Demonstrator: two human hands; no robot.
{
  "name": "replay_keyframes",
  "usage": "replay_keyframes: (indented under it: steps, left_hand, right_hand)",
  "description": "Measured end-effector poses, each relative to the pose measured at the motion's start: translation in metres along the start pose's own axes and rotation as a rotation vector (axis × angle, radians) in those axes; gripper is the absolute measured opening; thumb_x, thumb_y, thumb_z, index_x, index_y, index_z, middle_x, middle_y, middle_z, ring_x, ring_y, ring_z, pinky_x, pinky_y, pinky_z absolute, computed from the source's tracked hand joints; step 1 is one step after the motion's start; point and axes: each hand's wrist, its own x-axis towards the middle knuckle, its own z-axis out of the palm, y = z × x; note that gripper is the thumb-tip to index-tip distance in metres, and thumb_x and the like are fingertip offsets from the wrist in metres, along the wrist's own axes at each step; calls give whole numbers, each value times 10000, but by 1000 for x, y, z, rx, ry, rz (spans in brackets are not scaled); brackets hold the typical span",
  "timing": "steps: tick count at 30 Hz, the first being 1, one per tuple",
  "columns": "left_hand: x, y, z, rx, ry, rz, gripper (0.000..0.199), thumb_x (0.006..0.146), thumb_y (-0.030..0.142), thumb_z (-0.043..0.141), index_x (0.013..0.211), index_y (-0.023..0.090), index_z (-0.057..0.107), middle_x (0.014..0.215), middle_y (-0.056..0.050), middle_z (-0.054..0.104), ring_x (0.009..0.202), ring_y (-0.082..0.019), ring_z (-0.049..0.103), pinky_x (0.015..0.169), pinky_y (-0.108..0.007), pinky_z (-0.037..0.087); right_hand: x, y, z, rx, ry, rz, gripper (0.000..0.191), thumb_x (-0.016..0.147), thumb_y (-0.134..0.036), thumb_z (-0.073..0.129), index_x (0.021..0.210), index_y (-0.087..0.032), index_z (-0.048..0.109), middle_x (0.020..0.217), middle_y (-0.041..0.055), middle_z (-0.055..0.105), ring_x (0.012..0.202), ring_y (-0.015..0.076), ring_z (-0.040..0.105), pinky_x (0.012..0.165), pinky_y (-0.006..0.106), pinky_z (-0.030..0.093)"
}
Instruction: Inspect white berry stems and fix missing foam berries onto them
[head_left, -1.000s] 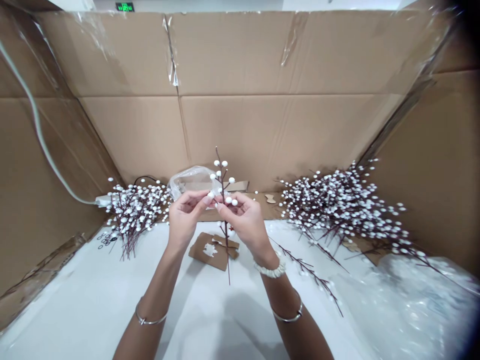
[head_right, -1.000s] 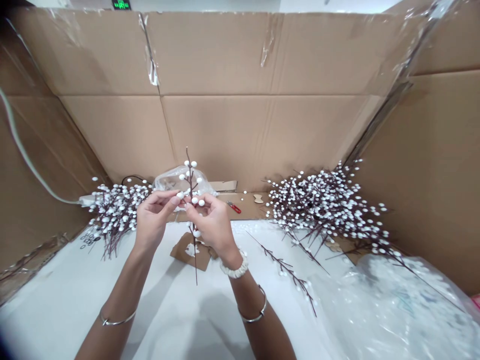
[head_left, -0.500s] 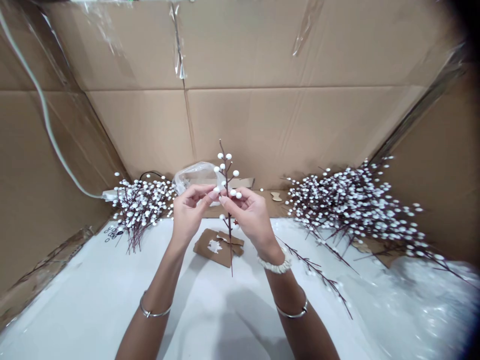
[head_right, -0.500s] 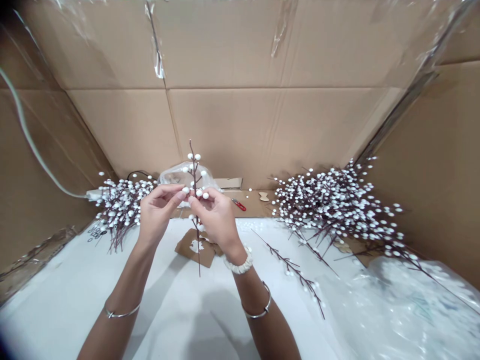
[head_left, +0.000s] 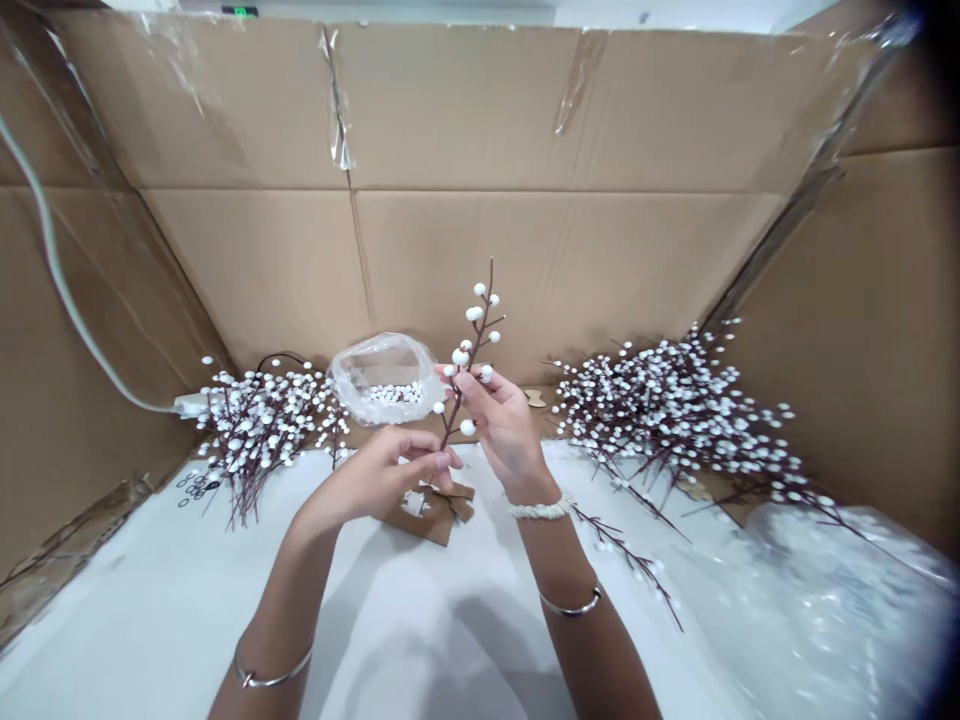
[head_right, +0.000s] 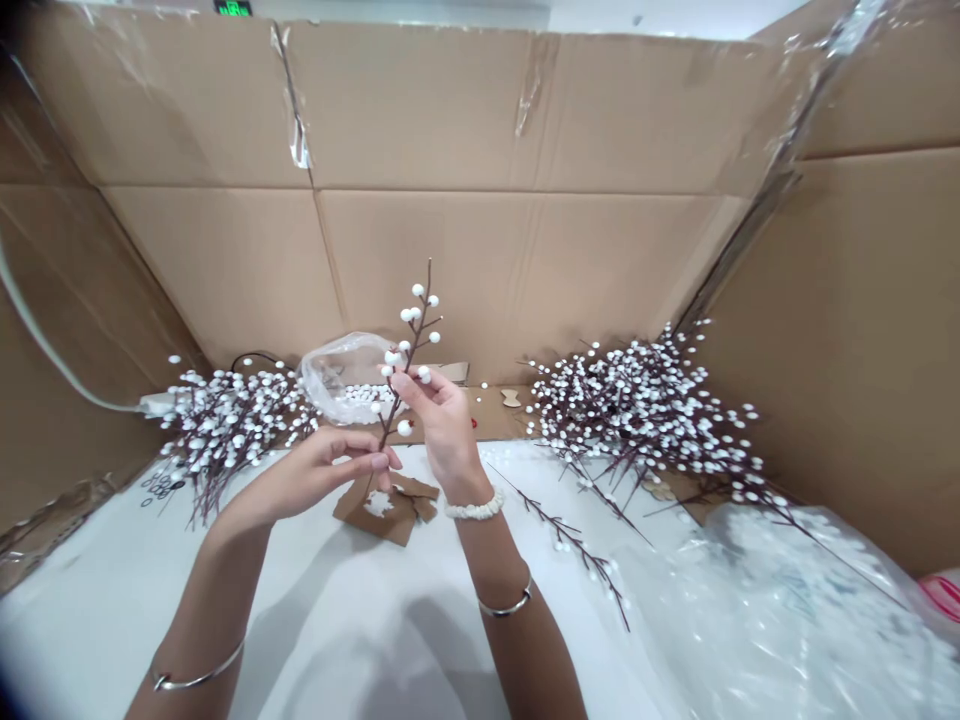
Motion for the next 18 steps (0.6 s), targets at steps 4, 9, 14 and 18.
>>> replay_keyframes:
  steps: [4,9,14,18]
  left_hand:
    - [4,-4,0,6,163,-23,311,851,393,616,631,213,741,704,-59,731,721,-198,687,665,-250,511]
    - [7,-18,2,71,242,-37,313,840,395,623,615,212,741,655,-47,718,630,-177,650,592,-232,468]
    - [13,-25,12,58,142,-21,316,852,385,606,633,209,751,668,-54,725,651,-189,672,572,-230,474]
    - [20,-43,-2,18,109,13,188,815,381,664,829,240,787,915,-70,764,858,-221,708,732,-261,525]
  right_hand:
    - [-2,-12,-2,41,0,-3,276,756,-389,649,965,-211,677,1105,50,732,1130,211,636,1005,371,460]
    - [-1,-19,-6,-35,154,-126,325,740,-364,665,1031,-220,654,1172,50,698,1170,191,607,1013,343,445]
    - [4,-12,-10,15,291,-181,258,735,-398,717,903,-210,667,1053,45,722,1030,171,653,911,327,499]
    - [9,-13,-17,70,337,-143,248,695,-387,745,861,-220,668,997,15,725,911,139,650,767,279,517]
